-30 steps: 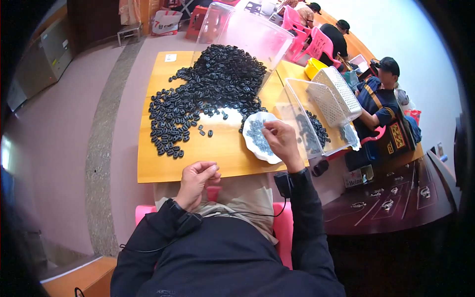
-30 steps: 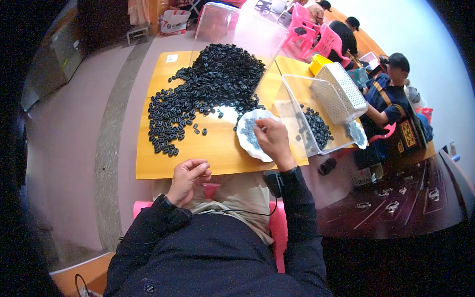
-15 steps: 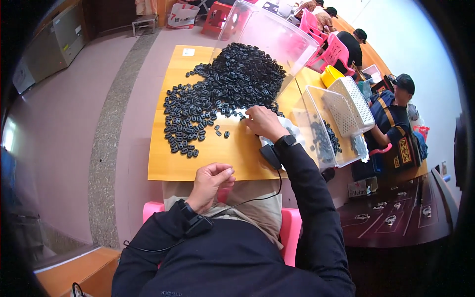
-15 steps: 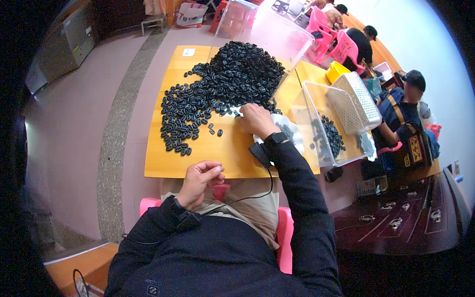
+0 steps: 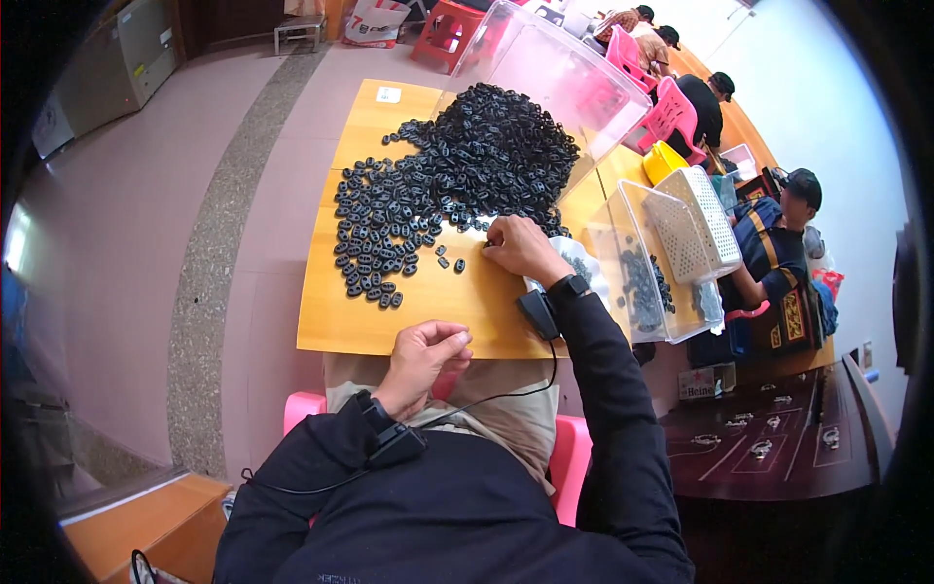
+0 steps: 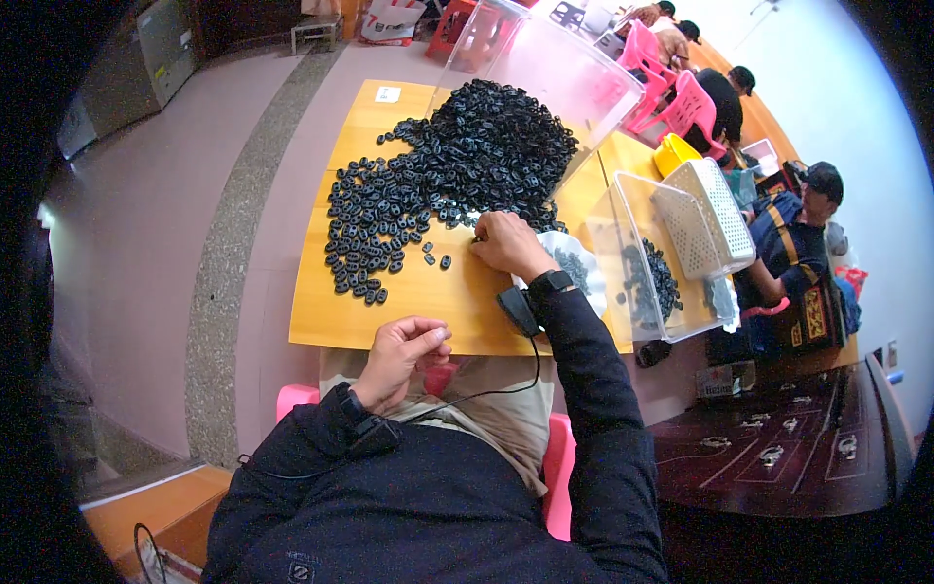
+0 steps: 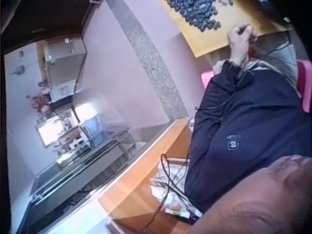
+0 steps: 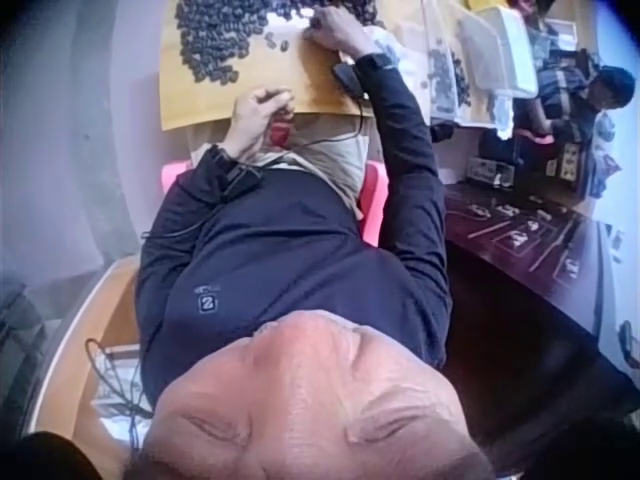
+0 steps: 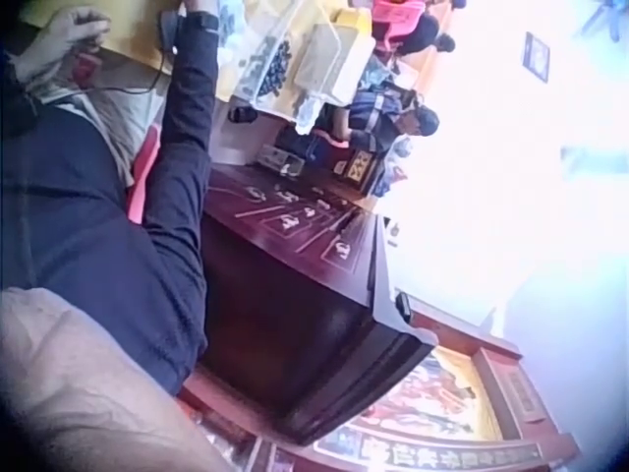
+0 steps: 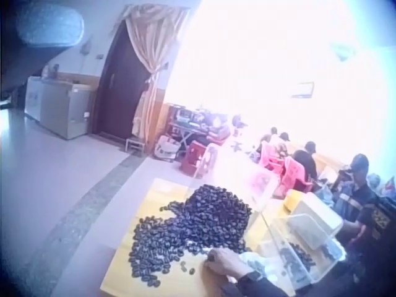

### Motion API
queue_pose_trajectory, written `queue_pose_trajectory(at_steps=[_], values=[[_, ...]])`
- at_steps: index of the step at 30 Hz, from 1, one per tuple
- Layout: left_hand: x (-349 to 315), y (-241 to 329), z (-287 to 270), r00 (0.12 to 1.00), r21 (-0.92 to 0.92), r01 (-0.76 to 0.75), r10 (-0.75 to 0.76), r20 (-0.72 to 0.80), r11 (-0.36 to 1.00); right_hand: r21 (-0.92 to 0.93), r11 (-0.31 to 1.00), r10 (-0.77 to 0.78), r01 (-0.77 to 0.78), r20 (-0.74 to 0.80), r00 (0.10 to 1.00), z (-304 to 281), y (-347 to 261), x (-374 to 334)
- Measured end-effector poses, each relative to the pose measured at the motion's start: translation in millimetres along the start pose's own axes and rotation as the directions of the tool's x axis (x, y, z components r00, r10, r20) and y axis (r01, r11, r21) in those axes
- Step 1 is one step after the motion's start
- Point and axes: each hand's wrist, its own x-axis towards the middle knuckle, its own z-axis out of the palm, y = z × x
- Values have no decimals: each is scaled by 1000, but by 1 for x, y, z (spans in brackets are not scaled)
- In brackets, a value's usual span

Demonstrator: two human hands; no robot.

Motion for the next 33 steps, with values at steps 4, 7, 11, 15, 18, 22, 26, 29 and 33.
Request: queue_pose_trajectory(at_steps=[4, 7, 11, 15, 18, 22, 26, 29, 33], values=[[0, 1, 0, 1000, -17, 11, -11, 0, 1000, 102, 991, -91, 90, -2, 996, 0, -7, -15], [0, 1, 0, 999, -28, -35, 34, -34, 999, 353, 933, -64, 70, -28, 998, -1, -35, -47], [2, 2, 4, 984, -127, -173, 167, -52, 977, 762, 646, -38, -35, 78, 996, 15, -63, -97], [3, -1, 3, 985, -89, -174, 175, 4, 981, 835, 550, 26, -24, 12, 1000, 22, -73, -117], [5, -7, 0, 982, -71, -186, 189, 28, 980, 838, 543, 17, -50, 49, 999, 21, -65, -116], [4, -7, 2, 988, -111, -152, 147, -52, 982, 510, 858, -26, 64, -81, 996, 9, -38, -84], [5, -8, 0, 993, -70, -117, 115, -41, 991, 210, 976, -38, 65, -128, 991, 1, -12, -46], [5, -4, 1, 994, -47, -103, 101, -39, 994, -16, 999, -32, 30, -133, 991, 3, 0, -20], [3, -1, -1, 995, -57, -94, 91, -51, 994, -157, 988, -13, -8, -133, 991, 8, -6, 0]])
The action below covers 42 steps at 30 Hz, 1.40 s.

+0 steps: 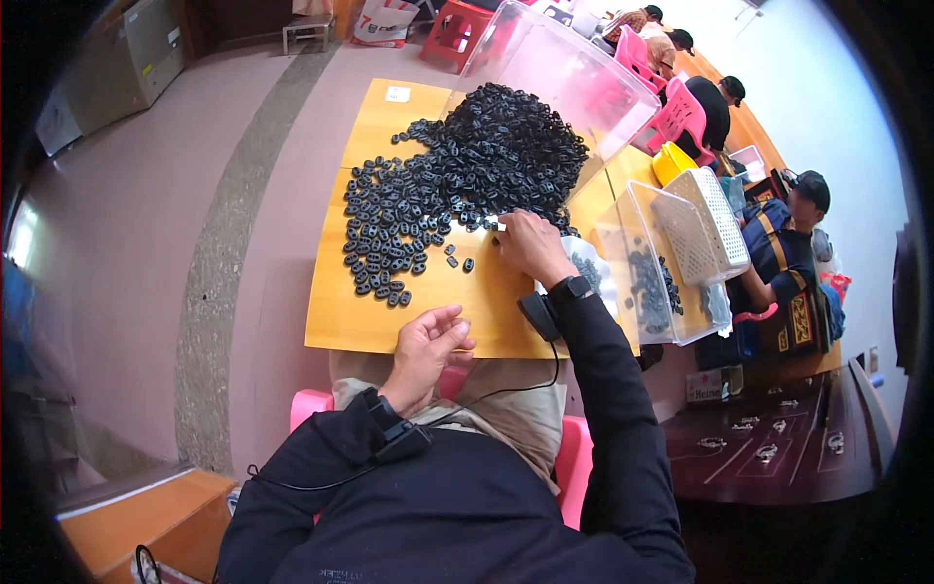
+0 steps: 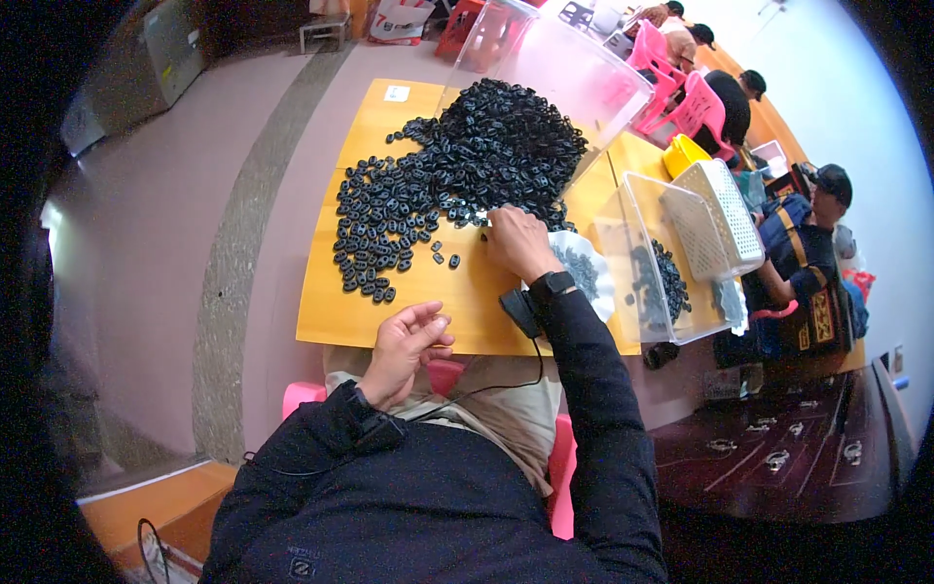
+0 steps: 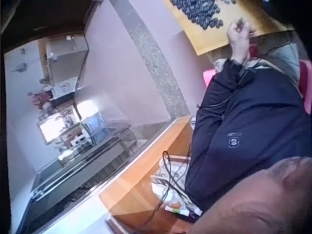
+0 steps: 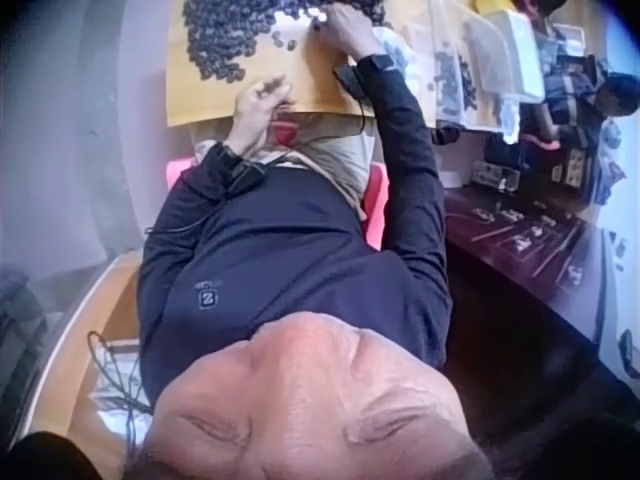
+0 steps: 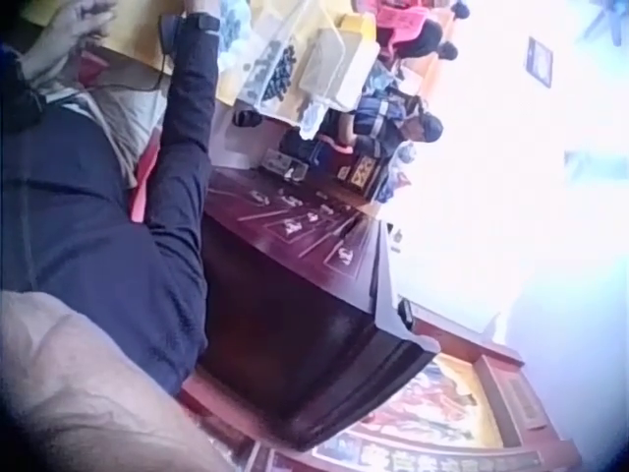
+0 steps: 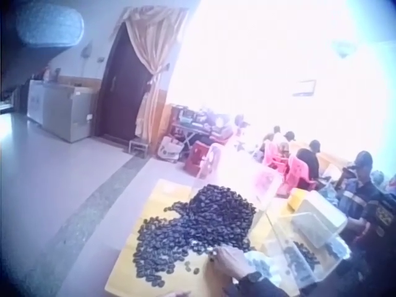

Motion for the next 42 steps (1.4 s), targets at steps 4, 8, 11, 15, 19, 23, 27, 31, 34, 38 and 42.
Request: queue_pose_trajectory(at_steps=[4, 8, 11, 15, 19, 23, 27, 31, 34, 38, 42], values=[[1, 1, 0, 1000, 22, 2, -2, 0, 1000, -51, 999, 12, -8, 77, 997, 3, -2, 10], [1, 2, 0, 1000, 32, 5, -5, 4, 999, -43, 996, -68, 72, 87, 994, 4, -2, 10], [2, 0, 0, 1000, 29, 2, -2, 3, 1000, 36, 997, -74, 72, 55, 996, 3, -8, 2], [0, 0, 0, 1000, 37, -7, 8, -6, 999, -51, 988, -141, 142, 25, 990, -9, -29, -14], [-1, -2, 0, 1000, 20, -14, 14, -6, 1000, -131, 954, -272, 270, 5, 962, -11, -39, -32], [0, -3, -1, 1000, 44, -20, 19, 7, 999, -92, 967, -237, 236, 2, 971, -11, -48, -67], [0, -2, 1, 1000, 46, -16, 15, 8, 999, 24, 983, -182, 184, -56, 982, -10, -52, -104], [2, -4, 0, 1000, 40, -25, 25, 8, 999, 83, 976, -191, 201, -122, 974, -11, -62, -138], [1, -6, 0, 999, 32, -34, 34, 17, 999, 77, 971, -212, 225, -151, 965, -9, -62, -157], [-3, -3, 2, 1000, 46, -26, 26, 9, 999, 60, 947, -291, 316, -258, 921, 10, -56, -174], [-5, -3, 3, 999, 54, -34, 33, 17, 998, 90, 937, -290, 336, -334, 897, 12, -59, -183]])
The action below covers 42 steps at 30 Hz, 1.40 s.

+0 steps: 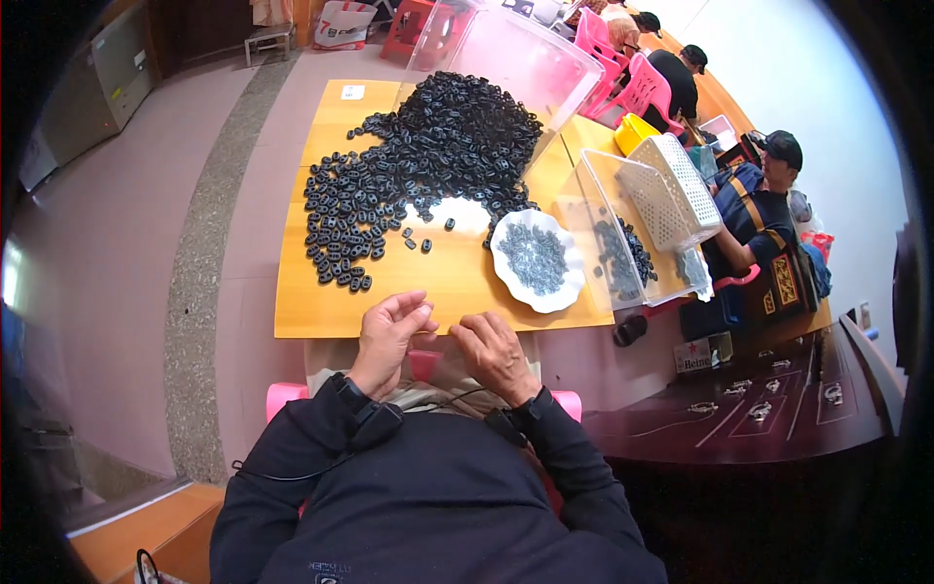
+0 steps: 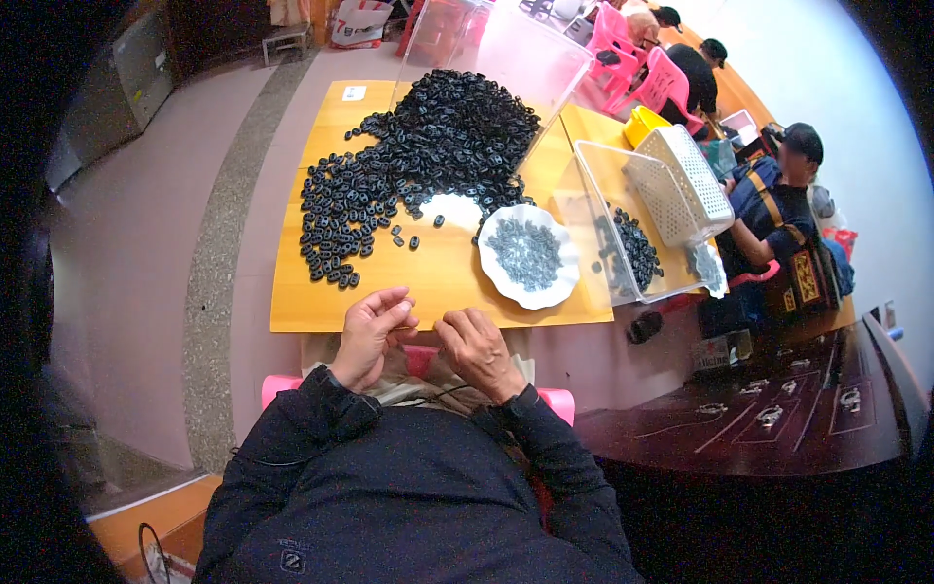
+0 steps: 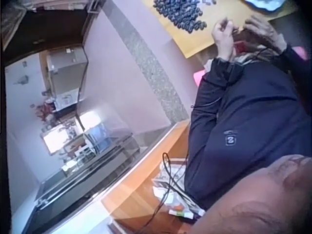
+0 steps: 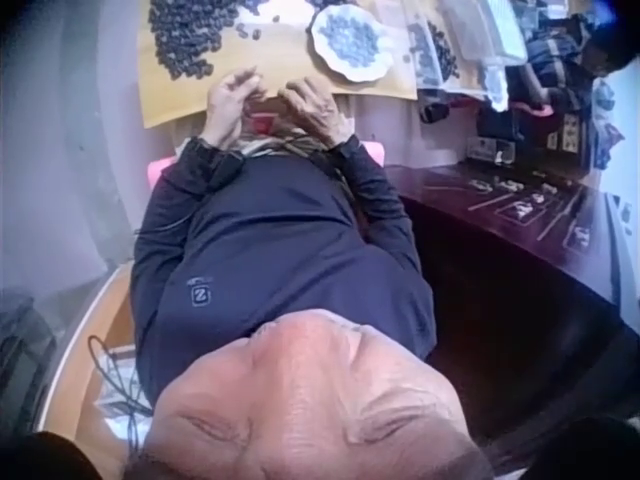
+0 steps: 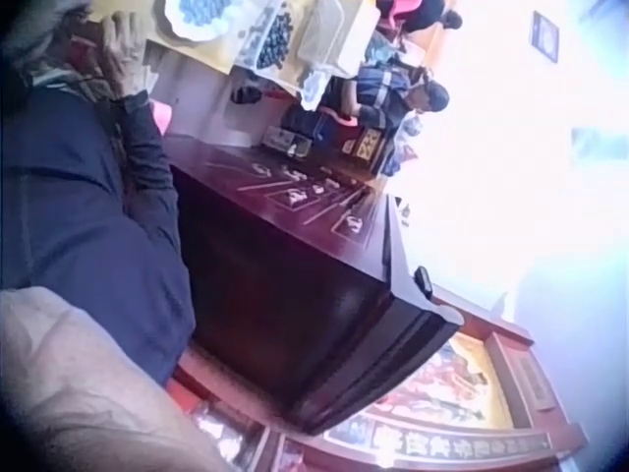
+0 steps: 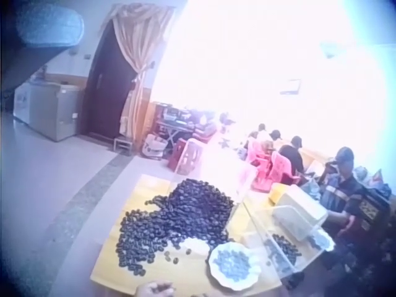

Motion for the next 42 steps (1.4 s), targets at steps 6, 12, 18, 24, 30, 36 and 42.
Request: queue_pose_trajectory(at_steps=[6, 12, 18, 24, 30, 36, 42], values=[[0, -3, 1, 994, 84, 74, -81, 75, 994, 547, 786, 389, -289, -73, 918, 5, -3, 2], [-1, -8, 1, 979, 61, 87, -97, 177, 994, 766, 480, 542, -428, 125, 831, 4, -12, 11], [-3, -4, 3, 985, 59, 90, -98, 140, 994, 673, 618, 469, -407, 100, 878, -11, 14, 9], [-6, 3, 4, 977, -40, 149, -141, 160, 988, 26, 886, 463, -462, -51, 885, -44, 77, 13], [-7, 8, 8, 983, -36, 131, -125, 136, 991, -172, 848, 519, -501, 78, 851, -44, 98, 10], [-5, 5, 5, 980, -44, 145, -137, 144, 988, -152, 846, 527, -511, 92, 845, -38, 109, 10], [-4, 3, 4, 974, 16, 143, -143, 174, 990, -161, 843, 528, -513, 72, 846, -36, 110, 6]])
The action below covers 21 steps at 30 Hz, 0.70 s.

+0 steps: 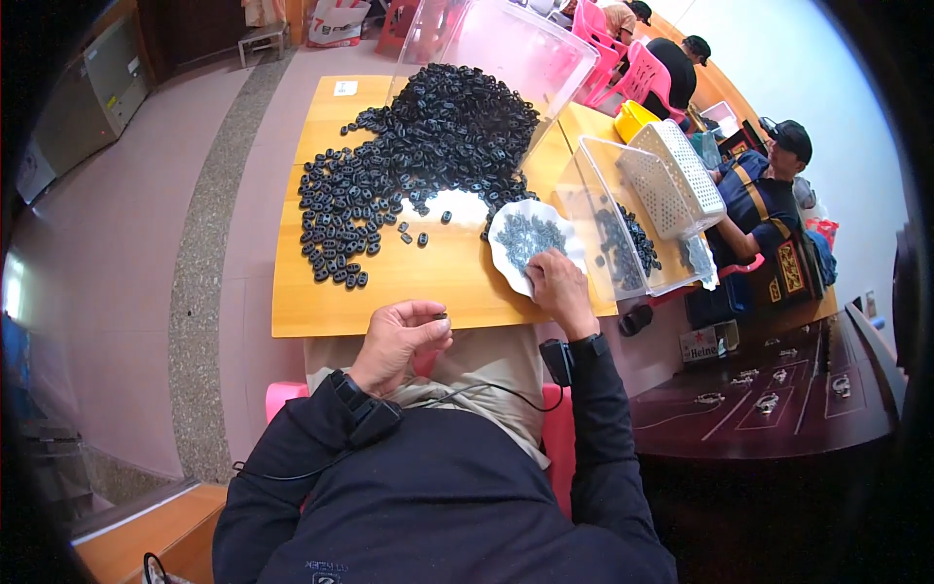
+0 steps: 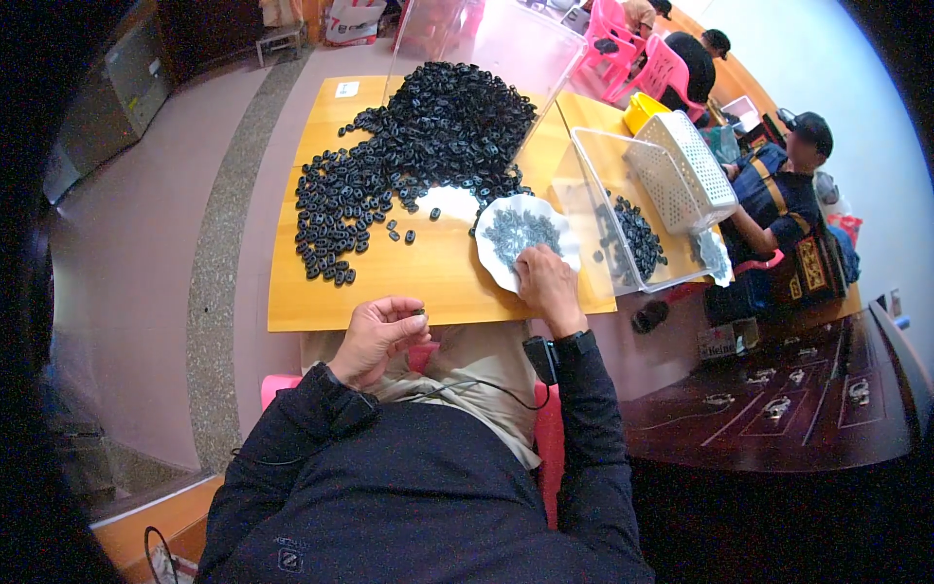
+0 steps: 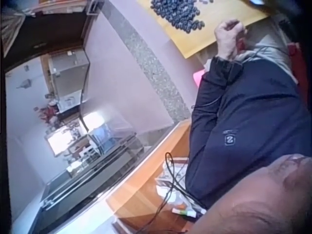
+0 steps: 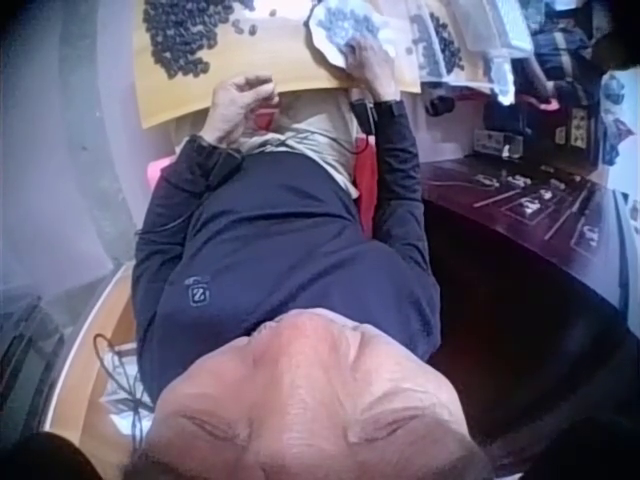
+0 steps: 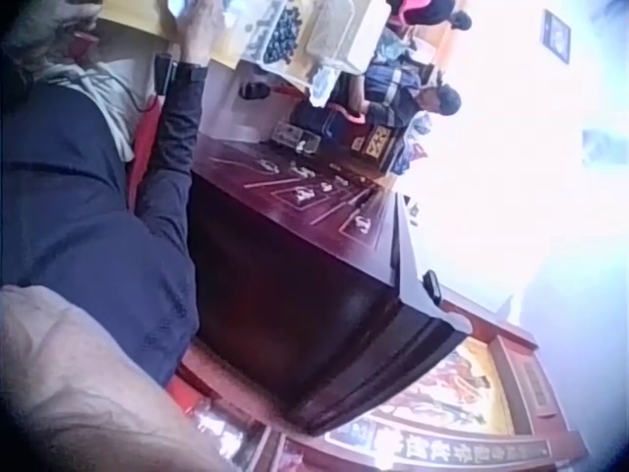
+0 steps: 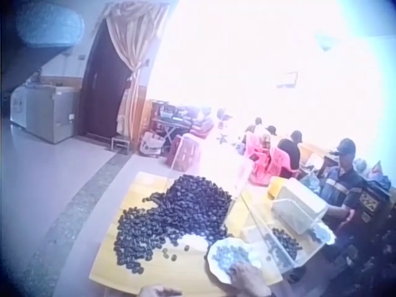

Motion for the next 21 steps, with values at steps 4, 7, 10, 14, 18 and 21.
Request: queue_pose_trajectory(at_steps=[4, 7, 10, 14, 18, 21], values=[[1, -1, 0, 1000, -34, 10, -10, -17, 999, 38, 999, -32, 33, -43, 999, 1, 6, -2], [0, 1, 2, 999, -56, 18, -20, -36, 998, 71, 997, -36, 42, -81, 996, 1, 9, -3], [0, -1, 2, 999, -39, 17, -19, -49, 999, 86, 996, -31, 39, -102, 994, 1, 9, -3], [1, -3, 1, 998, -7, 6, -6, -60, 1000, 211, 977, 17, 17, -157, 988, 4, 14, -4], [1, -4, -1, 999, 27, -8, 9, -45, 1000, 313, 950, 53, -3, -151, 987, 5, 14, -5], [0, -4, 2, 999, 20, -17, 18, -46, 1000, 346, 938, 66, -11, -148, 987, 3, 12, -5]])
